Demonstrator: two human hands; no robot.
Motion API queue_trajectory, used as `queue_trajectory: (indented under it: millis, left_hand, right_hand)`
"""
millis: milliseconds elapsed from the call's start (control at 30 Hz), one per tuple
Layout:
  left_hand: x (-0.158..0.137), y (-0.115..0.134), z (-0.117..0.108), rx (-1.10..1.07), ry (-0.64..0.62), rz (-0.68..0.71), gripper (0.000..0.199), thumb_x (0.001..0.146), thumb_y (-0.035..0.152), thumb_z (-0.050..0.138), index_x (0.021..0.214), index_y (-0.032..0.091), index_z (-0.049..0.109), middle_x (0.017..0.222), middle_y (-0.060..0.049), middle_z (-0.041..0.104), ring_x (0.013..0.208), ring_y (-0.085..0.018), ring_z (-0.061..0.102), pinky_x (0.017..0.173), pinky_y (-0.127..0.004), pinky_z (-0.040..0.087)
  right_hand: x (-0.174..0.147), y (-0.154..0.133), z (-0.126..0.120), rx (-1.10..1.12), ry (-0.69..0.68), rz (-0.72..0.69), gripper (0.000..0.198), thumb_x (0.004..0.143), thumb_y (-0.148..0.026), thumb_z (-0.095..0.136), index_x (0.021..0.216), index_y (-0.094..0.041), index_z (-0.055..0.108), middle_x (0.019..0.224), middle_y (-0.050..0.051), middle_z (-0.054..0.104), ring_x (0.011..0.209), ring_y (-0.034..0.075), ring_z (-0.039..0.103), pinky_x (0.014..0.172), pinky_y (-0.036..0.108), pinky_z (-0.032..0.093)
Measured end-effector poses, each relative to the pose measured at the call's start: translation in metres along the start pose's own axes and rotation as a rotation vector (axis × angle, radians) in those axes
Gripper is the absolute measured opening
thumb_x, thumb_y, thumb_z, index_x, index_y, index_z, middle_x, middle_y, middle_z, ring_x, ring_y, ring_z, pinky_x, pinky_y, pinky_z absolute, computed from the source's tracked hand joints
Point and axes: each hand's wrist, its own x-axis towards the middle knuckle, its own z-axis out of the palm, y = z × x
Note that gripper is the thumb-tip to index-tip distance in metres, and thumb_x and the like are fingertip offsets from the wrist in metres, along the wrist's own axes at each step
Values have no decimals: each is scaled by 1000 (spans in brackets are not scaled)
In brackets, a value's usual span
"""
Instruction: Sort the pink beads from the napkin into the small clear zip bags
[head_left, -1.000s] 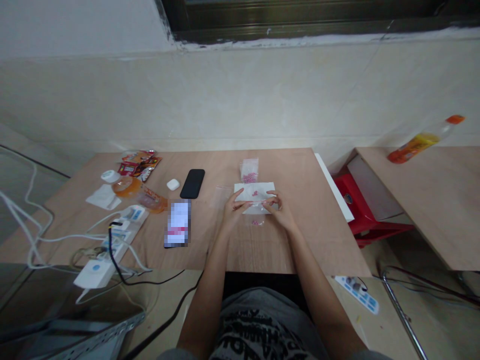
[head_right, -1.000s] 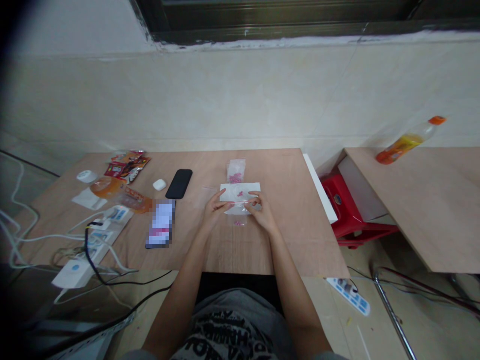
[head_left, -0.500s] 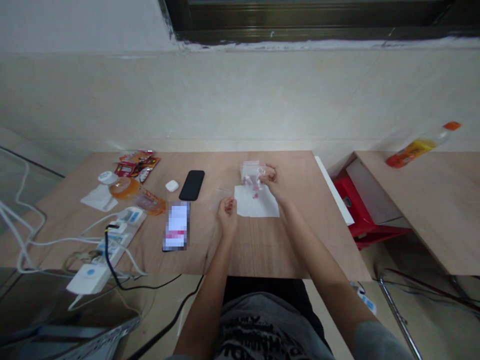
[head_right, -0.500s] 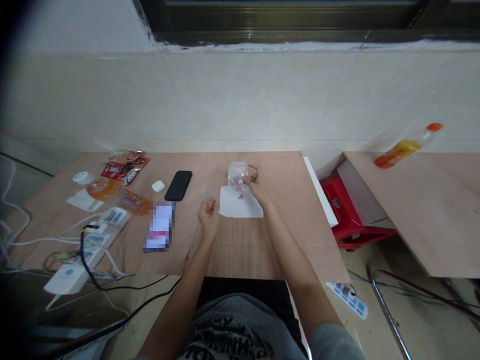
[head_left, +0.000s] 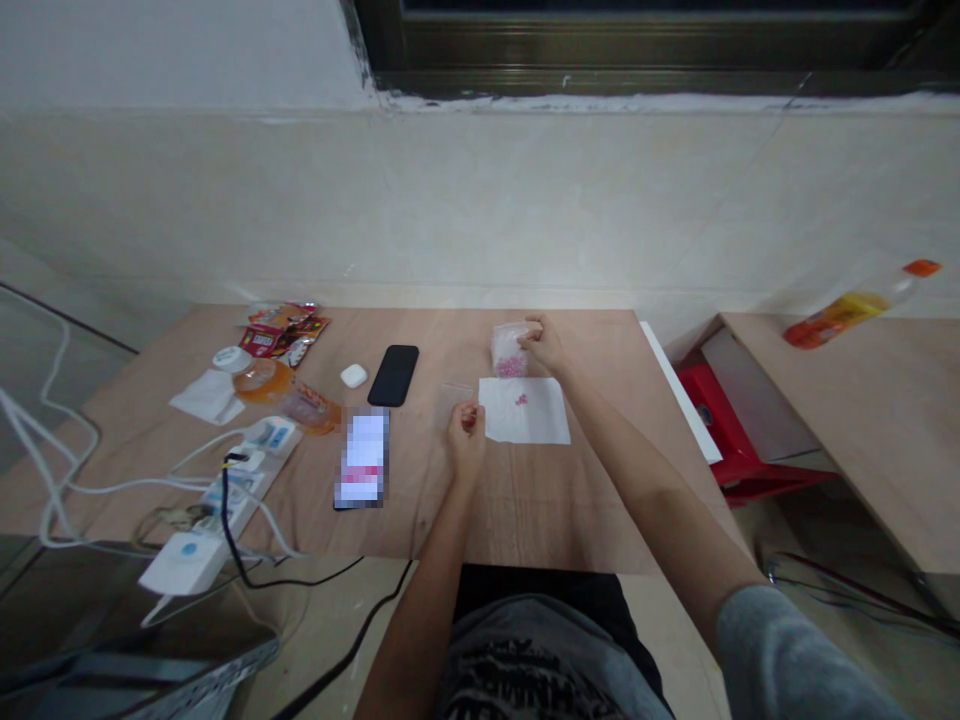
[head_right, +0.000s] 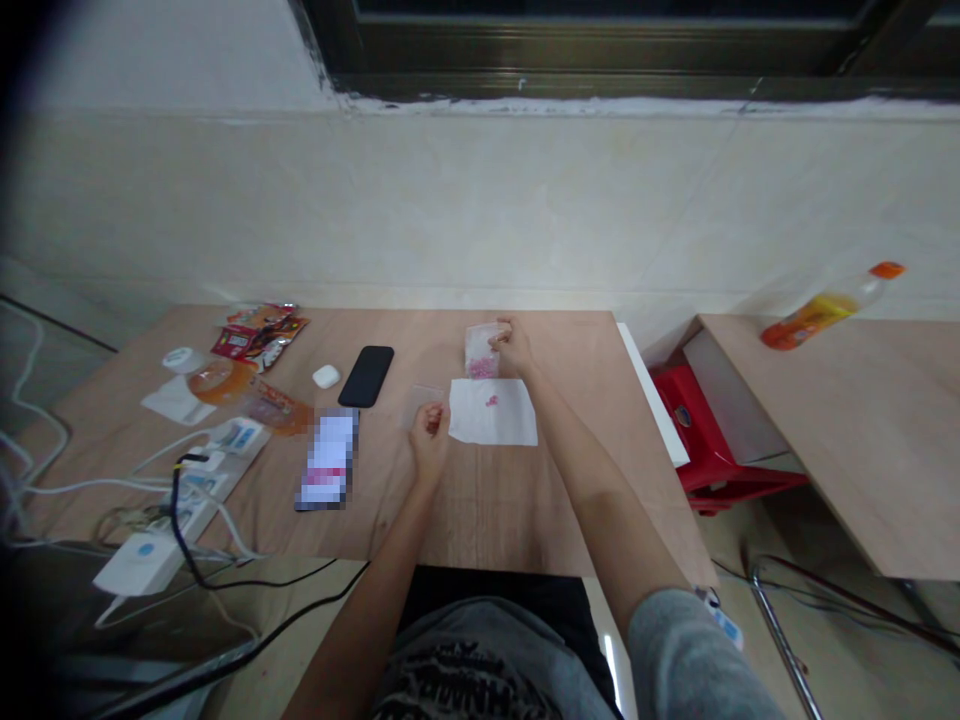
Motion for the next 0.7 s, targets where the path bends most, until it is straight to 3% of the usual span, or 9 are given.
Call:
queue_trajectory:
  millis: [167, 300, 400, 533, 700]
  left_hand:
    - [1, -1, 0, 21, 4, 10, 20, 84, 36, 59, 91, 18, 61, 77, -3, 64, 70, -14, 61, 66, -25, 48]
    - [0, -2, 0, 12, -7, 16, 20, 84, 36, 59, 92, 18, 61, 76, -3, 64, 70, -14, 61, 66, -25, 48]
    - [0, -1, 1, 11, -18, 19, 20, 84, 36, 59, 93, 18, 60, 75, -3, 63, 69, -14, 60, 65, -25, 48]
    - [-1, -3, 1, 19, -20, 14, 22, 83, 37, 60, 93, 18, 61, 74, -2, 62, 67, -14, 59, 64, -25, 47]
    - [-4, -4, 2, 49, -42, 23, 23, 84, 38, 59, 95, 18, 62, 78, -4, 64, 70, -15, 61, 67, -25, 48]
  right_hand:
    - [-1, 7, -11, -246, 48, -57, 62, 67, -22, 65, 127, -18, 48, 75, -1, 63, 69, 18, 60, 70, 34, 49]
    - [-20, 8, -19, -236, 187, -100, 71, 68, -29, 66, 135, -19, 43, 95, 7, 65, 77, 19, 58, 73, 35, 49]
    - [-54, 11, -21, -92, 238, -78, 55, 72, -37, 64, 123, -19, 52, 88, 5, 63, 73, 17, 57, 69, 32, 47]
    - [-112, 19, -20, 5, 160, -13, 35, 72, -44, 63, 94, -17, 62, 68, -1, 55, 60, 14, 49, 58, 28, 40]
    - [-148, 20, -17, -79, 284, -44, 29, 78, -43, 59, 93, -18, 62, 62, -5, 49, 55, 12, 43, 55, 25, 35]
